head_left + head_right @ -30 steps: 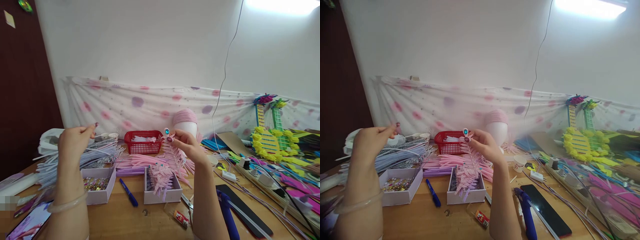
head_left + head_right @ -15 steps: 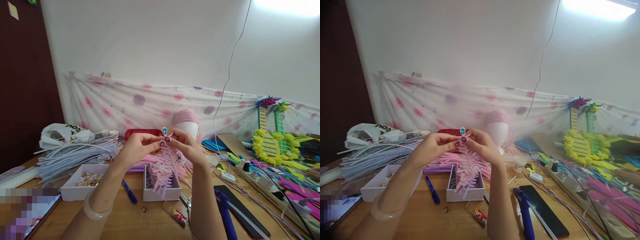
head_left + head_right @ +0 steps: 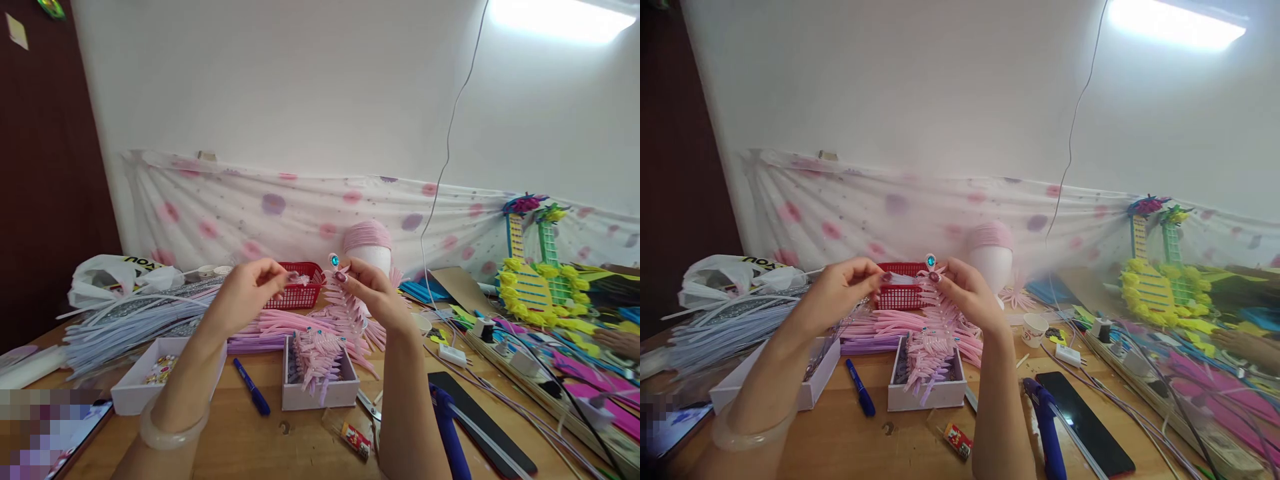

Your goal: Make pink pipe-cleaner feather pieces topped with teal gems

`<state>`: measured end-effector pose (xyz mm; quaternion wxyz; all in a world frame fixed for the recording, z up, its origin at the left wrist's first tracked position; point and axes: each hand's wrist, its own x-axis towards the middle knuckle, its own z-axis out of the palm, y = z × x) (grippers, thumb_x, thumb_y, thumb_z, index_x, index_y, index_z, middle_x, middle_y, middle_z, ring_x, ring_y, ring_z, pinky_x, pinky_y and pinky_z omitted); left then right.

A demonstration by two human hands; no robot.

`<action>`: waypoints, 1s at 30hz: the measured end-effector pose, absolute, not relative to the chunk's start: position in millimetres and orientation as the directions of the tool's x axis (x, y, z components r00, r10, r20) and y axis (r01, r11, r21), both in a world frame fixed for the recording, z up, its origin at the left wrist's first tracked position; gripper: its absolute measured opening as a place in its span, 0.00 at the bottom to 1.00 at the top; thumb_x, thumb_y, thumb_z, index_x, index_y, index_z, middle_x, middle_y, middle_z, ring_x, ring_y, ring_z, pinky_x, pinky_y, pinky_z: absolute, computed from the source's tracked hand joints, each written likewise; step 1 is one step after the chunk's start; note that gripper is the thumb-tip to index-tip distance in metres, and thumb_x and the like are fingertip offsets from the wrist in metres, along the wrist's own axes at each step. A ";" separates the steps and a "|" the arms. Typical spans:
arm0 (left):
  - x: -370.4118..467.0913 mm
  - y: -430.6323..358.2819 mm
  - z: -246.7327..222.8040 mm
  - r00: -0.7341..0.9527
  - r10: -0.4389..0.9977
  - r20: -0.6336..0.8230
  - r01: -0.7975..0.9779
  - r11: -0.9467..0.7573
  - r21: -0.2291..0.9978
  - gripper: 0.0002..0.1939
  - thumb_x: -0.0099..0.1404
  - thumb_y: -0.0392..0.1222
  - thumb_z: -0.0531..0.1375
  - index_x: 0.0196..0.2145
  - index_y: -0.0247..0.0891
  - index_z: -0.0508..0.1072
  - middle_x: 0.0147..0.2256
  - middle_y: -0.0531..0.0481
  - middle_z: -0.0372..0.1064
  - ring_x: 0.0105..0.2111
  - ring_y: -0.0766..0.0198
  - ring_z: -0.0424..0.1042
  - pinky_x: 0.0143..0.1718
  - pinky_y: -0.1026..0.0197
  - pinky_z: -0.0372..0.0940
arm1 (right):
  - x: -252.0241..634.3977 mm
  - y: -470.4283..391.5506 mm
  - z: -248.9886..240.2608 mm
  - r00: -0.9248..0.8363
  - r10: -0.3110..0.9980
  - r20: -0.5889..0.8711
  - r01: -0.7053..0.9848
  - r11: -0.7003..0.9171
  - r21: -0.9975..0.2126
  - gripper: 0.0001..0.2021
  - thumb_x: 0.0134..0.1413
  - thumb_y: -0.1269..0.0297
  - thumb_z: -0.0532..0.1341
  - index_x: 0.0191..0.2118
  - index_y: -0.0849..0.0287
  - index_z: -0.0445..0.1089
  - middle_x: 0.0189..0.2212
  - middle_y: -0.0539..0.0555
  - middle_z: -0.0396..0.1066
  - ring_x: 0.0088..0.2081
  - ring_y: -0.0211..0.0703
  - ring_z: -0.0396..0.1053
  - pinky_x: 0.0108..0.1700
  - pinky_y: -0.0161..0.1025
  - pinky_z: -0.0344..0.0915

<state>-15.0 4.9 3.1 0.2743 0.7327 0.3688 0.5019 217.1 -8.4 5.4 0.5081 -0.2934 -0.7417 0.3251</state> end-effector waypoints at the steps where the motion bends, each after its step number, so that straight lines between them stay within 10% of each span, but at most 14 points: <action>1: -23.6 4.8 5.9 0.181 0.813 0.553 0.249 -0.582 0.775 0.08 0.62 0.45 0.59 0.28 0.39 0.70 0.22 0.57 0.68 0.25 0.65 0.68 0.30 0.64 0.61 | 219.8 -8.9 5.9 -0.306 0.766 0.566 0.108 0.618 -0.778 0.18 0.52 0.47 0.64 0.35 0.58 0.67 0.24 0.47 0.59 0.25 0.35 0.55 0.26 0.34 0.51; 8: -74.4 12.5 14.7 -0.209 0.782 0.587 0.644 -0.342 0.685 0.19 0.62 0.50 0.57 0.17 0.39 0.69 0.18 0.54 0.63 0.24 0.63 0.64 0.31 0.61 0.57 | 222.8 -8.1 4.3 -0.317 0.767 0.558 0.069 0.606 -0.793 0.16 0.53 0.50 0.64 0.35 0.58 0.67 0.25 0.47 0.61 0.27 0.35 0.56 0.27 0.34 0.52; 12: -54.1 15.5 7.7 0.006 0.754 0.657 0.398 -0.605 0.690 0.18 0.53 0.47 0.65 0.42 0.39 0.78 0.49 0.44 0.73 0.45 0.55 0.72 0.47 0.57 0.63 | 215.7 -7.9 3.9 -0.374 0.756 0.537 0.036 0.590 -0.806 0.15 0.55 0.51 0.64 0.35 0.59 0.67 0.28 0.49 0.65 0.29 0.36 0.60 0.30 0.34 0.57; 22: 5.3 -0.6 1.1 0.569 0.785 0.246 0.055 -0.335 0.941 0.11 0.47 0.45 0.71 0.26 0.36 0.80 0.26 0.51 0.75 0.29 0.63 0.70 0.35 0.62 0.63 | 206.9 -15.8 6.1 -0.531 0.708 0.465 0.106 0.600 -0.793 0.15 0.54 0.53 0.65 0.34 0.61 0.67 0.25 0.47 0.62 0.25 0.33 0.57 0.25 0.32 0.52; 30: 4.9 6.6 -3.5 0.745 0.639 0.191 -0.124 -0.149 0.981 0.14 0.47 0.43 0.72 0.31 0.34 0.80 0.28 0.51 0.75 0.30 0.67 0.68 0.38 0.64 0.61 | 206.2 -16.4 5.2 -0.538 0.672 0.509 0.031 0.620 -0.784 0.14 0.55 0.54 0.65 0.34 0.61 0.66 0.25 0.46 0.61 0.25 0.32 0.58 0.26 0.31 0.53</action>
